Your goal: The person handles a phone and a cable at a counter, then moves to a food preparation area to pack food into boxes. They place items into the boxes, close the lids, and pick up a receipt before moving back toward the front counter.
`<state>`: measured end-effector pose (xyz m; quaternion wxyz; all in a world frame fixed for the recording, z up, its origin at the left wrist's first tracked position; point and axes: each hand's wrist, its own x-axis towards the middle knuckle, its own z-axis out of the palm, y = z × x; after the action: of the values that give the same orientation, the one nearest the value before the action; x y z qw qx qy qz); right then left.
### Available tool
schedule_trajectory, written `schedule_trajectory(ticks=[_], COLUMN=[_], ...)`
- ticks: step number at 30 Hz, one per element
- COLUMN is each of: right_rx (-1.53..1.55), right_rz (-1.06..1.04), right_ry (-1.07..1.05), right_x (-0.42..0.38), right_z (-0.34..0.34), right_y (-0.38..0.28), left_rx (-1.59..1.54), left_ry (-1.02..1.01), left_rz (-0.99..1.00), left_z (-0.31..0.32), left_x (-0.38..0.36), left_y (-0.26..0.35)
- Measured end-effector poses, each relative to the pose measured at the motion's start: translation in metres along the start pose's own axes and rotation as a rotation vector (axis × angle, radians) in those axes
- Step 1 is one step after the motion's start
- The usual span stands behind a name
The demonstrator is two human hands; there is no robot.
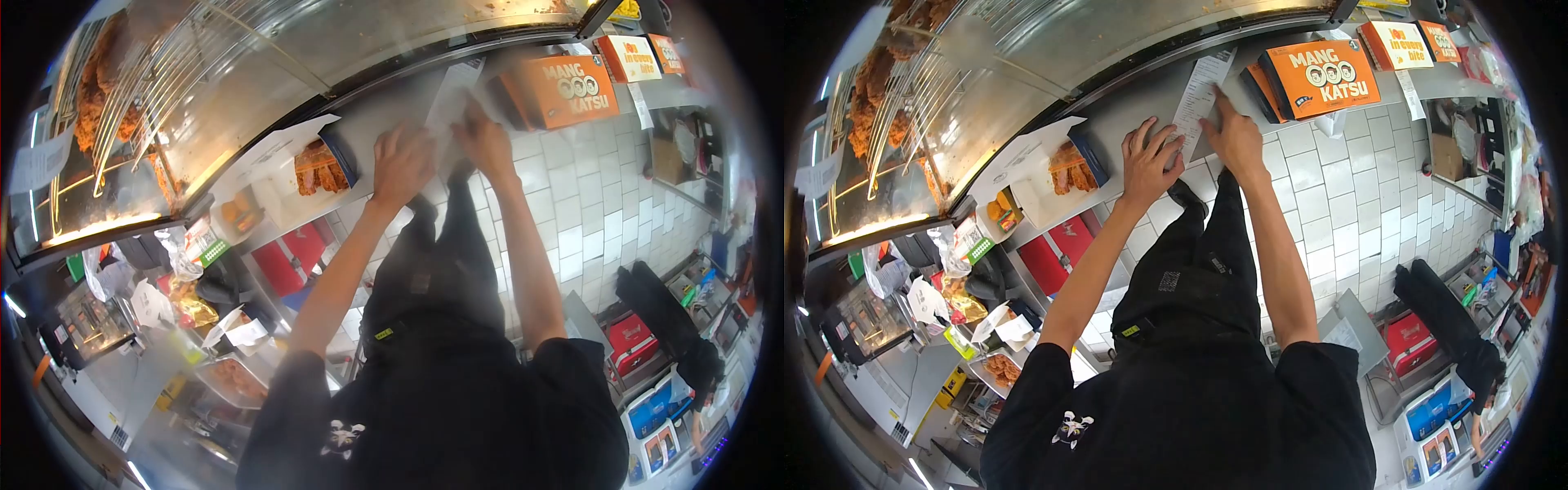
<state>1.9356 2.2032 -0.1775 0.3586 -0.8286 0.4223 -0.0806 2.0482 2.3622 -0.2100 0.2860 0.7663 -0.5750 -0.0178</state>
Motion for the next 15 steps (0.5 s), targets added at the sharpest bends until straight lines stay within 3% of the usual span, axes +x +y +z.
schedule_trajectory(ticks=[1,4,6,10,12,13,15], right_rx=[-0.126,-0.128,-0.066,0.067,0.014,0.015,0.207], right_rz=[-0.025,-0.083,-0.019,-0.053,-0.515,-0.542,-0.800], right_ry=[-0.054,-0.037,-0.049,0.007,0.310,0.303,0.182], right_x=[-0.001,-0.004,-0.005,-0.012,-0.013,-0.011,-0.007], right_z=[-0.003,0.005,-0.002,0.005,0.007,0.006,0.013], right_y=[-0.006,-0.001,-0.013,-0.035,-0.063,-0.087,-0.144], left_rx=[0.001,-0.093,-0.338,0.032,0.227,0.229,0.258], left_ry=[0.009,0.098,0.244,0.624,0.731,0.674,0.518], left_rz=[-0.003,-0.146,-0.405,-0.598,-0.588,-0.572,-0.558], left_z=[-0.008,-0.048,-0.085,-0.162,-0.202,-0.221,-0.242], left_x=[0.001,-0.010,-0.039,-0.087,-0.084,-0.081,-0.081], left_y=[0.006,0.033,0.040,0.000,-0.032,-0.049,-0.090])
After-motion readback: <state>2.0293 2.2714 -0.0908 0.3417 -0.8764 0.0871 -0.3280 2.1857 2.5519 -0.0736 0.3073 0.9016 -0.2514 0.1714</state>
